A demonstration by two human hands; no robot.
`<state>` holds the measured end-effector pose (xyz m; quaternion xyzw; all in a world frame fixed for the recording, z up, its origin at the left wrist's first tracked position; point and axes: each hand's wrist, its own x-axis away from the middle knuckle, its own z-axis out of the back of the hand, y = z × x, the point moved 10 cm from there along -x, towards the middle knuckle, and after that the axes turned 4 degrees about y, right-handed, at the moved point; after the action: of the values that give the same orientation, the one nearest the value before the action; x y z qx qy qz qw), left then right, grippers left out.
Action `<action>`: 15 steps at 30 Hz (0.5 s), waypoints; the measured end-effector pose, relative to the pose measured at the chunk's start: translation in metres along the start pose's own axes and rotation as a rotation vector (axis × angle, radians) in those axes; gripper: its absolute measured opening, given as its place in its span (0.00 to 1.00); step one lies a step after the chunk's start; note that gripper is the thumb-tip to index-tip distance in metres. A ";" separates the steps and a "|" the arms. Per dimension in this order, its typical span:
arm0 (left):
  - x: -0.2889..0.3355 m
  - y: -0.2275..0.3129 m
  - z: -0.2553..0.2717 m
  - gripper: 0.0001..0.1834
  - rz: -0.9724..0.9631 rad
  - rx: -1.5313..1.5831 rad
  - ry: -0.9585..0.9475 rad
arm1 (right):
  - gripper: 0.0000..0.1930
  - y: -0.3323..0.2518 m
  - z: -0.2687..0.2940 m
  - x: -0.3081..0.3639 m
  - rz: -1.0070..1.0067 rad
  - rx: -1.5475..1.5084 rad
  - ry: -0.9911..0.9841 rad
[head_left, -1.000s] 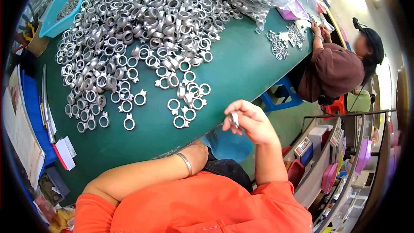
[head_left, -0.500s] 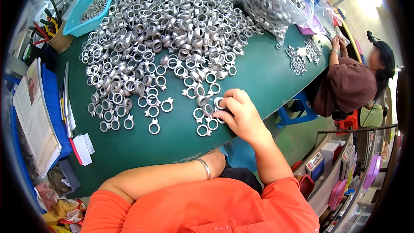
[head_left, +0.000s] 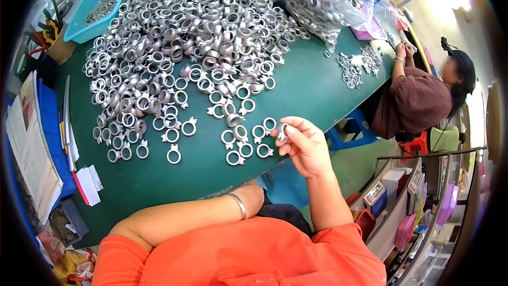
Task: The person picks up metal ring components from a pile on a table, turns each piece by hand, and places them onto the work surface.
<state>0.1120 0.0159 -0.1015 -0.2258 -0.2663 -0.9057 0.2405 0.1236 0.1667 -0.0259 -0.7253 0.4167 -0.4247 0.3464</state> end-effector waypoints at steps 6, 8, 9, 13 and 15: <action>0.003 -0.006 0.005 0.19 0.067 0.064 0.091 | 0.09 0.000 0.002 0.010 -0.024 -0.081 -0.094; 0.002 -0.011 0.002 0.19 0.117 0.086 0.086 | 0.07 -0.001 0.004 0.015 -0.019 -0.058 -0.092; 0.002 -0.011 0.002 0.19 0.114 0.089 0.083 | 0.06 -0.004 0.004 0.018 -0.012 -0.035 -0.095; 0.004 -0.008 0.005 0.19 0.059 0.057 0.090 | 0.07 -0.014 0.010 0.027 0.059 0.245 -0.227; 0.005 -0.008 0.004 0.18 0.065 0.088 0.104 | 0.12 -0.017 0.006 0.037 0.093 0.661 -0.303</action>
<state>0.1049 0.0228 -0.0986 -0.1761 -0.2854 -0.8953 0.2931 0.1455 0.1416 -0.0015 -0.6090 0.2333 -0.4080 0.6389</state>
